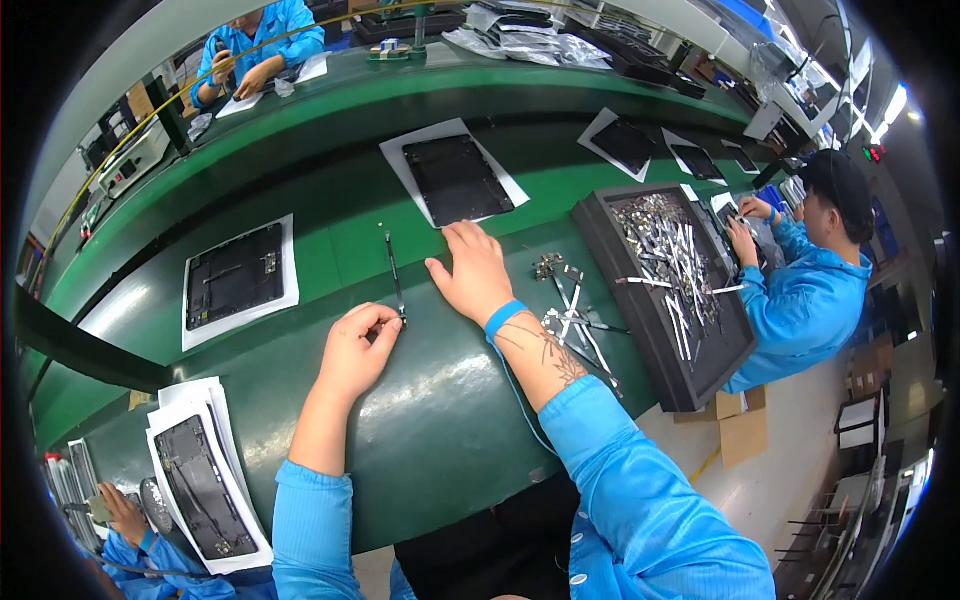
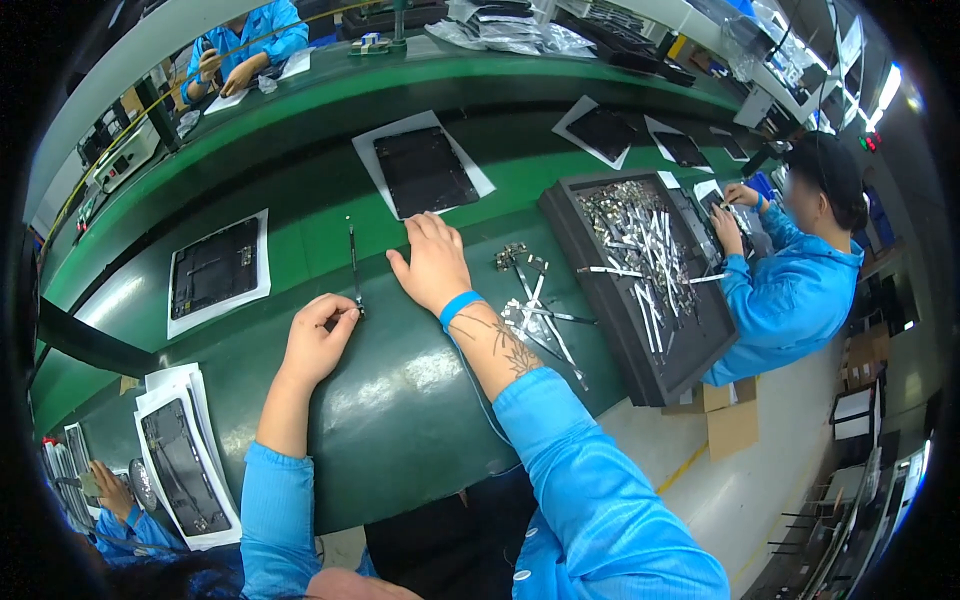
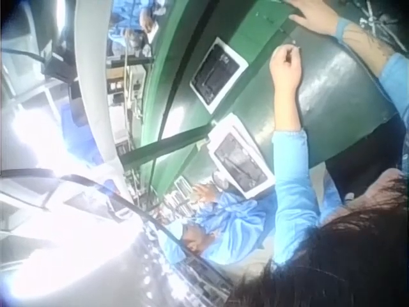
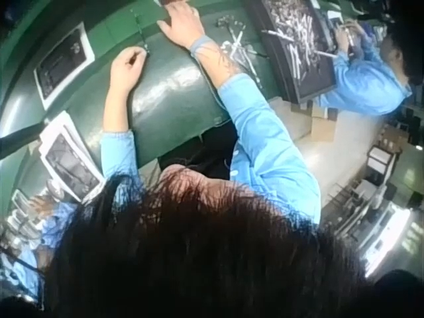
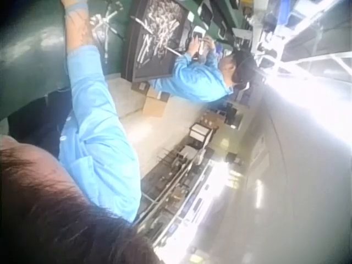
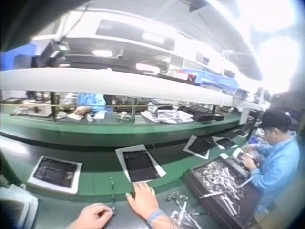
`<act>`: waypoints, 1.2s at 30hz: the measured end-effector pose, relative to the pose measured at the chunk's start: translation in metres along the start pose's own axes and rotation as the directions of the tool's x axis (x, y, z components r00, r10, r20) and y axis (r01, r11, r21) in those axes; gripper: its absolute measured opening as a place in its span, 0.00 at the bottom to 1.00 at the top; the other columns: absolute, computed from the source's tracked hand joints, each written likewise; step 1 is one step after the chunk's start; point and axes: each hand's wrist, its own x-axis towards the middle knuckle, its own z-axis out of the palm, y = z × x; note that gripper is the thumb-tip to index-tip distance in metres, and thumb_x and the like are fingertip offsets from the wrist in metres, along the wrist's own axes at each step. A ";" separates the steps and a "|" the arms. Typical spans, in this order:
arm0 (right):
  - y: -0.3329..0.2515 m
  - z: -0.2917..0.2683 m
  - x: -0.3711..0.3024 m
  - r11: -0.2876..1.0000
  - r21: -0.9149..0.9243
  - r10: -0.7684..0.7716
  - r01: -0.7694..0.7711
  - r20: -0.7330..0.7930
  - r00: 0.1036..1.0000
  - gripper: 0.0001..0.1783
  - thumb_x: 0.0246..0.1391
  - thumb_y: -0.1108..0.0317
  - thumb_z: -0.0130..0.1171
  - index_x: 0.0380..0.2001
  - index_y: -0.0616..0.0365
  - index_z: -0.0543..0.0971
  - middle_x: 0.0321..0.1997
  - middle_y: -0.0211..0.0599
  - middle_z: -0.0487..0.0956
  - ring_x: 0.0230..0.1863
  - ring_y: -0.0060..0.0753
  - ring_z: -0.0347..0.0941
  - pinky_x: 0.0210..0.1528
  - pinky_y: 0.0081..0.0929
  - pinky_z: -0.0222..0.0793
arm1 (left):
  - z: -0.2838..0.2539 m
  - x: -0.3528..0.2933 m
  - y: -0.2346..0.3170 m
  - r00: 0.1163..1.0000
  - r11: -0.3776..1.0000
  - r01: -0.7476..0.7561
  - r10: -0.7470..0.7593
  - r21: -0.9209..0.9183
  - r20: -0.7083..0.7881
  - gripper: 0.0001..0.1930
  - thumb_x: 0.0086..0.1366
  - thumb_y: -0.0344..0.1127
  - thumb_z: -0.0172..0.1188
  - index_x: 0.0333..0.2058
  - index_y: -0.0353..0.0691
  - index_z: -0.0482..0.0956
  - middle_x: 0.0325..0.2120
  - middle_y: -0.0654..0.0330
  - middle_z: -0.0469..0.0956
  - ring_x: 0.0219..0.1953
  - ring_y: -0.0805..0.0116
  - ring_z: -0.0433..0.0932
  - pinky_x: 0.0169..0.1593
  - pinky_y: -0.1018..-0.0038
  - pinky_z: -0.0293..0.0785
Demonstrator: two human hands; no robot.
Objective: The person assembles electronic components and ribbon cables into a tablet chassis at a factory workbench, using tweezers to manipulate the small parts.
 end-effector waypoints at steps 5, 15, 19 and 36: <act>-0.017 -0.018 -0.026 0.969 0.181 -0.171 0.168 0.002 0.985 0.35 0.59 0.60 0.75 0.66 0.64 0.78 0.71 0.49 0.76 0.75 0.57 0.69 0.78 0.53 0.61 | 0.002 0.000 -0.012 0.999 1.000 -0.012 0.011 -0.022 -0.031 0.05 0.76 0.28 0.66 0.41 0.32 0.86 0.35 0.61 0.84 0.34 0.74 0.82 0.41 0.75 0.79; -0.088 -0.039 -0.086 0.760 0.545 -0.543 0.354 0.231 0.808 0.38 0.58 0.59 0.76 0.69 0.62 0.76 0.71 0.45 0.75 0.73 0.54 0.70 0.76 0.52 0.64 | -0.001 -0.002 -0.017 0.870 0.918 -0.163 -0.040 -0.363 -0.492 0.04 0.83 0.29 0.60 0.45 0.35 0.81 0.34 0.65 0.82 0.35 0.79 0.79 0.43 0.79 0.77; -0.099 -0.040 -0.096 0.717 0.595 -0.597 0.363 0.256 0.760 0.35 0.59 0.63 0.74 0.68 0.62 0.76 0.69 0.44 0.76 0.67 0.51 0.76 0.71 0.47 0.72 | -0.008 0.003 0.005 0.875 0.809 -0.059 -0.240 -0.585 -0.421 0.07 0.84 0.33 0.59 0.45 0.37 0.82 0.34 0.63 0.83 0.33 0.75 0.80 0.41 0.77 0.78; -0.025 -0.044 -0.045 0.905 0.397 0.004 -0.157 0.359 0.933 0.09 0.57 0.59 0.75 0.31 0.52 0.88 0.35 0.37 0.85 0.35 0.45 0.85 0.37 0.42 0.80 | 0.030 0.001 -0.003 0.956 0.873 0.210 -0.279 -0.439 -0.096 0.05 0.82 0.30 0.62 0.47 0.34 0.82 0.38 0.63 0.84 0.37 0.78 0.81 0.45 0.79 0.79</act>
